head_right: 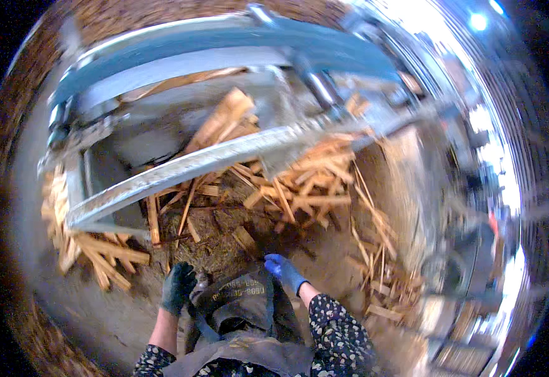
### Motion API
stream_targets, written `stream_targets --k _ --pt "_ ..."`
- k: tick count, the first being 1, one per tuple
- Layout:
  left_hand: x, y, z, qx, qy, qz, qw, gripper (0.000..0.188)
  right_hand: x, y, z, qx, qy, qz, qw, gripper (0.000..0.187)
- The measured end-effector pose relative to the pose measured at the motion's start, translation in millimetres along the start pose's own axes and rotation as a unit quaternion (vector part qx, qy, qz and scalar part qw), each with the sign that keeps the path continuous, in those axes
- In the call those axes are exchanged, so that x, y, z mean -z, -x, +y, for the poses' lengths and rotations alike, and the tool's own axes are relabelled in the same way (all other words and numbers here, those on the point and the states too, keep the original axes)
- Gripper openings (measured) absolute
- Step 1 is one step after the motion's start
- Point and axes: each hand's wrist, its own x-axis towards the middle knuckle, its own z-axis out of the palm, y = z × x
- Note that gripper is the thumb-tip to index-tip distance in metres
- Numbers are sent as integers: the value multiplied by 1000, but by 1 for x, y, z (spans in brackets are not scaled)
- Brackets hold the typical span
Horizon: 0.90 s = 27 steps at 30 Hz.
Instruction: The person picks up bundles of wooden planks from a conveyor belt and stacks them onto a growing pile in a warehouse. The person repeatedly gathers planks, carries them a short distance, and places them on the stack.
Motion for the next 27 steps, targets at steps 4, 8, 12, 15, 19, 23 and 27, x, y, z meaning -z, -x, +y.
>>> stream_targets --k 4,8,12,15,19,23,27 --pt "-25 -20 -23 -39 235 73 969 20 39 -68 -33 -31 32 -144 989 40" --pt "-51 -4 -89 -88 366 117 919 22 84 -134 57 285 343 -232 865 45" --pt "-71 0 -156 -98 460 143 871 19 59 -160 -60 -12 164 -277 947 48" --pt "-78 -17 -213 -54 440 146 884 22 53 -195 -62 -28 131 -303 944 52" --pt "-75 -35 -242 -62 449 171 875 24 37 -235 -44 21 386 -311 868 53" --pt "-53 -76 -297 -50 501 216 836 26 -53 -275 -47 250 628 -311 668 69" --pt "-49 -115 -302 -76 554 225 798 31 -137 -359 -31 498 700 -223 461 87"
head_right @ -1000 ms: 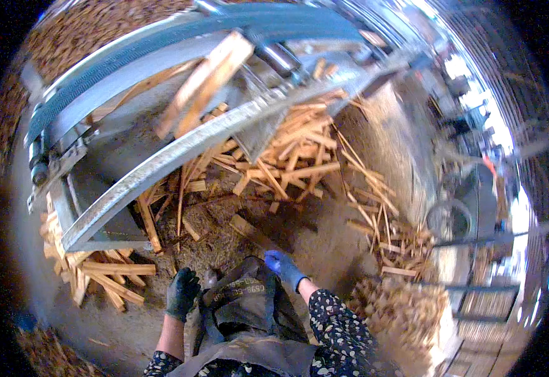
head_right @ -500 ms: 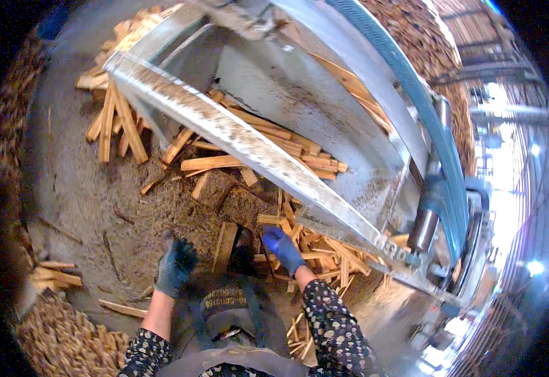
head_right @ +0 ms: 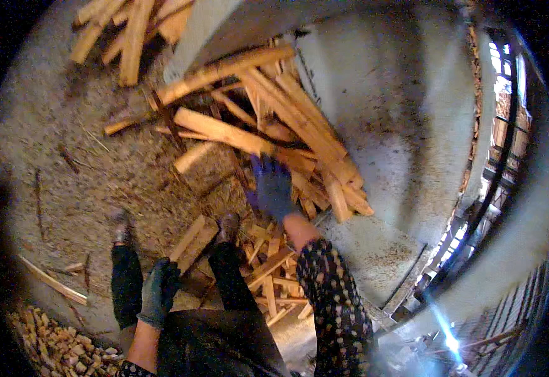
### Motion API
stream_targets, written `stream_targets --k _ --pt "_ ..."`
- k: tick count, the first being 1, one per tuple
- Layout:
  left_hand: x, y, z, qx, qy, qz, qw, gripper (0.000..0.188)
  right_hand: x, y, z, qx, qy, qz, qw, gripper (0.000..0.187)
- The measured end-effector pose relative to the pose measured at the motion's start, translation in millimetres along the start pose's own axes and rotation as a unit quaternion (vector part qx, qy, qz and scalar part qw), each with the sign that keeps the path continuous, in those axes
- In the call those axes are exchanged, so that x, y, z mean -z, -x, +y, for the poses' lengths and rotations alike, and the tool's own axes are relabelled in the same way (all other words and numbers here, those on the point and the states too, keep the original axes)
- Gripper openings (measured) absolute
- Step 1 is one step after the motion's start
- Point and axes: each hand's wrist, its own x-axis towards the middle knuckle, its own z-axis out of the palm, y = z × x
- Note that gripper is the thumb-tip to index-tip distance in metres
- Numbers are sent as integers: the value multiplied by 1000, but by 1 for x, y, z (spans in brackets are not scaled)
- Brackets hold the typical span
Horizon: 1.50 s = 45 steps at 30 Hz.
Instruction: The person picks up bundles of wooden planks from a conveyor belt and stacks them onto a growing pile in a warehouse. The person repeatedly gathers planks, carries them a short distance, and places them on the stack.
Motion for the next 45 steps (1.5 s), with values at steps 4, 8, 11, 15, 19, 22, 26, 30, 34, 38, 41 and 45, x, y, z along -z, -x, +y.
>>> stream_targets --k 4,8,11,15,19,22,26,30,34,38,41,45 --pt "4 -47 -34 54 95 10 994 35 -65 -80 41 32 53 14 998 98" --pt "-32 -45 -31 -1 10 -110 994 42 -75 -99 33 -16 98 -19 995 85" --pt "-41 -45 -24 -2 -27 -139 990 48 -68 -90 30 -18 57 -162 985 76" --pt "-45 -57 -23 -9 9 -83 996 50 -60 -36 -6 32 -147 -69 986 61" --pt "-45 -68 -24 -118 -83 -65 987 52 -29 27 -100 108 -381 -57 917 70" --pt "-25 -74 -15 -79 33 -100 991 53 -7 57 -160 116 -459 -207 856 72" --pt "-34 -69 9 -108 53 -49 991 50 -41 35 -141 112 -637 -124 752 58" --pt "-40 -67 11 -84 100 -17 991 51 -145 5 -63 -141 -442 49 884 58" --pt "-39 -62 7 -79 0 12 997 54 -218 -3 -20 -234 -341 16 910 56" --pt "-37 -60 6 -57 5 55 997 52 -213 -17 -43 -303 -436 -136 837 44" --pt "-40 -61 8 -72 31 39 996 51 -197 2 -95 -184 -463 -96 861 30" --pt "-45 -61 15 -87 57 13 995 56 -188 -13 -165 78 -321 24 943 36"
